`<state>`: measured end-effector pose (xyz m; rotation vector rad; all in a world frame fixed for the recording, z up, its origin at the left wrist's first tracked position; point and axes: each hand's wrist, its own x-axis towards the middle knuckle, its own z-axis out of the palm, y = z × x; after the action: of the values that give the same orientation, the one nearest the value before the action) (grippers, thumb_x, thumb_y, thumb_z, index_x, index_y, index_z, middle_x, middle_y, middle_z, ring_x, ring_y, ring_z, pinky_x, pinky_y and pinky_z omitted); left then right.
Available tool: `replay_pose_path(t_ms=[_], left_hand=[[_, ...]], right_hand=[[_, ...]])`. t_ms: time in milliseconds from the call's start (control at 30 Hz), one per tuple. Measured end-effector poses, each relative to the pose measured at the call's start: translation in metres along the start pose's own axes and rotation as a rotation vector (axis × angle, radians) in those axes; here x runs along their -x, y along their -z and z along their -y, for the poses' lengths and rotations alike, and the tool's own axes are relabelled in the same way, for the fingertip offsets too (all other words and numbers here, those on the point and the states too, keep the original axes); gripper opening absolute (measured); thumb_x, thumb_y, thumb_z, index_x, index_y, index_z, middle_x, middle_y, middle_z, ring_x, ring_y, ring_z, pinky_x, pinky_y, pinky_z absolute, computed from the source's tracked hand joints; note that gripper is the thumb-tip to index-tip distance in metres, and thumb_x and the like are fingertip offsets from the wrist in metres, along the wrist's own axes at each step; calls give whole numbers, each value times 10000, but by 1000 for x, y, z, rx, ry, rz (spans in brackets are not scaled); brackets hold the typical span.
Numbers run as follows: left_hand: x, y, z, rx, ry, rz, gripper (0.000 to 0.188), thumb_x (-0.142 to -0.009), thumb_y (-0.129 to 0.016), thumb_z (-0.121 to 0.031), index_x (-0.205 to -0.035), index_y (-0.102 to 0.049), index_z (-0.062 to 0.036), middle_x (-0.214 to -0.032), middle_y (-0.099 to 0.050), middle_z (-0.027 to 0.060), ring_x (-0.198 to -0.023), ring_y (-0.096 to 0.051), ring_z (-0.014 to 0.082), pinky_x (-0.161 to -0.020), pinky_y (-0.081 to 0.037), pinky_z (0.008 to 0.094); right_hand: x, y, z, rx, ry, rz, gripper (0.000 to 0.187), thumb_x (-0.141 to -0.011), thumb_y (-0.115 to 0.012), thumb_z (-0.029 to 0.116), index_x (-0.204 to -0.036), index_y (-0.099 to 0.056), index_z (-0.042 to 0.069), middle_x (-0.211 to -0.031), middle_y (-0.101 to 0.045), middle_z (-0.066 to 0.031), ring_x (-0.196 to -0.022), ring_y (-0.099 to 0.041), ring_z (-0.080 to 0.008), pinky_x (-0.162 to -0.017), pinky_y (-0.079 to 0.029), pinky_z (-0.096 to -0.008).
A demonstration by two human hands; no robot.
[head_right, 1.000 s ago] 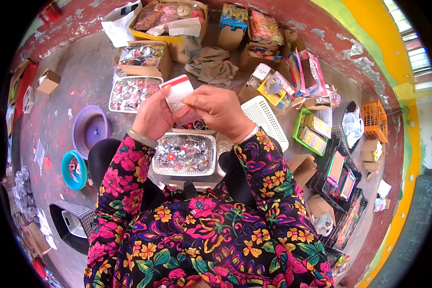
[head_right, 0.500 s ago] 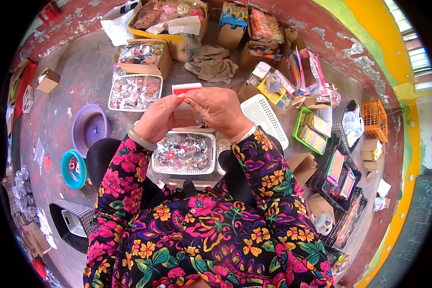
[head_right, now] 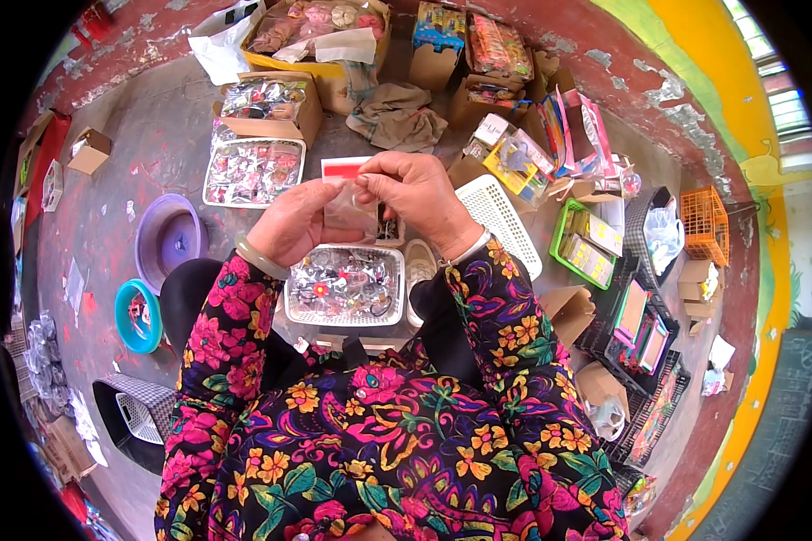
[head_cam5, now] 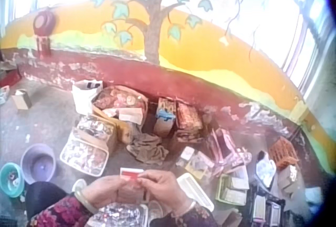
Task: The person sits on the floor and repeatedly picks up small jewelry items, such as rings and earrings, from a white basket. They place each item into a small clear plastic bag, seal it, and then place the packaged item into a cardboard box.
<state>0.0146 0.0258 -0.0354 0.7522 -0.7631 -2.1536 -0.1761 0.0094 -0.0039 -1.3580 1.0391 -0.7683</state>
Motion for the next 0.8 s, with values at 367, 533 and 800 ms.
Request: replay_pose_path(t_ms=[367, 533, 800], left_hand=[[-6, 6, 6, -101, -33, -20, 320, -951, -407, -237, -1151, -470, 4, -1095, -565, 113, -968, -601, 256, -809, -524, 369], [-7, 0, 5, -142, -25, -28, 331, -955, -407, -254, -1155, -453, 5, -1076, -566, 114, -926, -617, 238, -793, -531, 350], [-9, -2, 4, -193, 42, -82, 339, -960, -394, -246, -1195, -428, -4, -1071, -567, 119, -905, -624, 239, -788, -536, 353]], right_hand=[[2, -10, -10, 167, 281, -29, 100, -895, -531, 103, -907, -565, 9, -763, -601, -7, -678, -537, -64, -612, -453, -205], [0, -8, -9, -40, 135, -55, 115, -919, -493, 121, -924, -544, 18, -776, -612, -20, -700, -577, -67, -608, -478, -200], [-2, -5, -7, -118, 87, -87, 137, -925, -486, 152, -951, -546, 32, -796, -628, -33, -727, -613, -86, -548, -494, -184]])
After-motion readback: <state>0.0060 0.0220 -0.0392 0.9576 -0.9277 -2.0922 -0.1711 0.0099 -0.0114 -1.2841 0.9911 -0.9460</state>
